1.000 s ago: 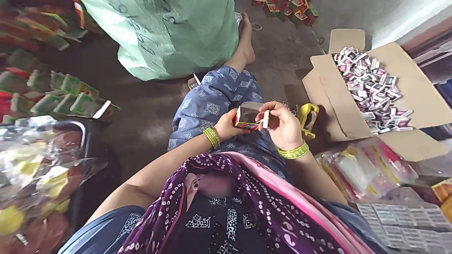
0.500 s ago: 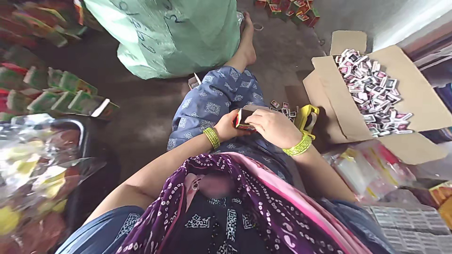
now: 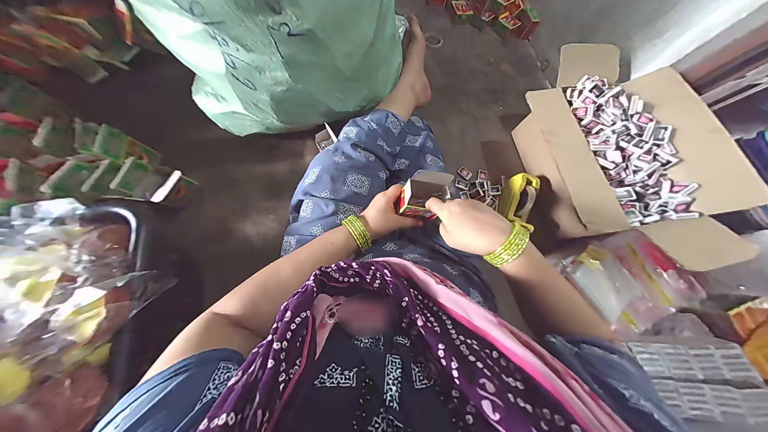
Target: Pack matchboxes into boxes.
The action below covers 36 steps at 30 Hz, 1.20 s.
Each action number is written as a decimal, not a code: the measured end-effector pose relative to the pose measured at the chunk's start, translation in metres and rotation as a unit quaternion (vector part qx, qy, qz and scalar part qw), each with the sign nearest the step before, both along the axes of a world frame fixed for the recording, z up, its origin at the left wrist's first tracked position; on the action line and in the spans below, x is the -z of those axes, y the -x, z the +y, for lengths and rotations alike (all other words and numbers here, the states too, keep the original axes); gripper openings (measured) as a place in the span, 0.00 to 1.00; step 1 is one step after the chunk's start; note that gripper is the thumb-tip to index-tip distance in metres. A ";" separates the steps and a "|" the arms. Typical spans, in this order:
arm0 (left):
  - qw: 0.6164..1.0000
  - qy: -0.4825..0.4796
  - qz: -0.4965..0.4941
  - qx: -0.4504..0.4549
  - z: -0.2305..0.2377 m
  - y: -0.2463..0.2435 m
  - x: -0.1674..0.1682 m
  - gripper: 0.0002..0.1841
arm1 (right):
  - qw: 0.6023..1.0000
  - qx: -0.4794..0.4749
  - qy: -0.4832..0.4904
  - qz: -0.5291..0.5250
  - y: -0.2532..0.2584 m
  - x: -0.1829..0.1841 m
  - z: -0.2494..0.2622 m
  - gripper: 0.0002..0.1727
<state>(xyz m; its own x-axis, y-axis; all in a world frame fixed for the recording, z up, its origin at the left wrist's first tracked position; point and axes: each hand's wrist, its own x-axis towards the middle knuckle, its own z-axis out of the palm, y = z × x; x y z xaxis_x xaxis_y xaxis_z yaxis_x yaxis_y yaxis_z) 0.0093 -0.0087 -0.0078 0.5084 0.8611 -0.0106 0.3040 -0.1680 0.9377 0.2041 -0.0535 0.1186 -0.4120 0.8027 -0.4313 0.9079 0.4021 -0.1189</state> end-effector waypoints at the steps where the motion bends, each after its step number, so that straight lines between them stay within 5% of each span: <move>1: 1.000 0.006 -0.007 -0.002 0.000 0.000 0.000 0.38 | 1.000 0.002 -0.022 0.013 -0.001 -0.001 -0.001 0.18; 5: 0.999 0.013 -0.031 0.000 0.001 0.002 0.001 0.40 | 0.944 0.055 -0.205 0.253 -0.022 -0.001 -0.002 0.10; 8: 0.999 0.030 -0.038 -0.004 -0.001 0.001 0.000 0.38 | 0.887 0.191 -0.100 0.408 -0.035 -0.001 -0.007 0.11; 11: 0.998 0.048 -0.029 -0.006 0.001 0.001 -0.001 0.41 | 0.853 0.272 0.093 0.437 -0.041 0.005 -0.011 0.15; 13: 0.999 0.046 -0.025 -0.009 0.002 0.001 0.000 0.42 | 0.868 0.252 0.126 0.408 -0.042 0.012 -0.016 0.19; 18: 0.999 0.033 -0.037 -0.010 -0.001 0.000 0.001 0.39 | 0.843 0.223 -0.061 0.486 -0.028 0.012 -0.028 0.14; 23: 1.000 0.006 -0.021 -0.013 -0.001 -0.002 0.002 0.40 | 0.861 0.223 -0.266 0.371 0.007 0.018 -0.018 0.19; 30: 0.999 -0.031 0.019 -0.010 -0.005 0.003 -0.001 0.36 | 0.892 0.130 -0.315 0.297 0.036 0.045 -0.012 0.12; 36: 0.998 -0.041 0.039 -0.005 -0.002 0.002 0.005 0.25 | 0.930 -0.010 -0.321 0.182 0.037 0.055 -0.015 0.21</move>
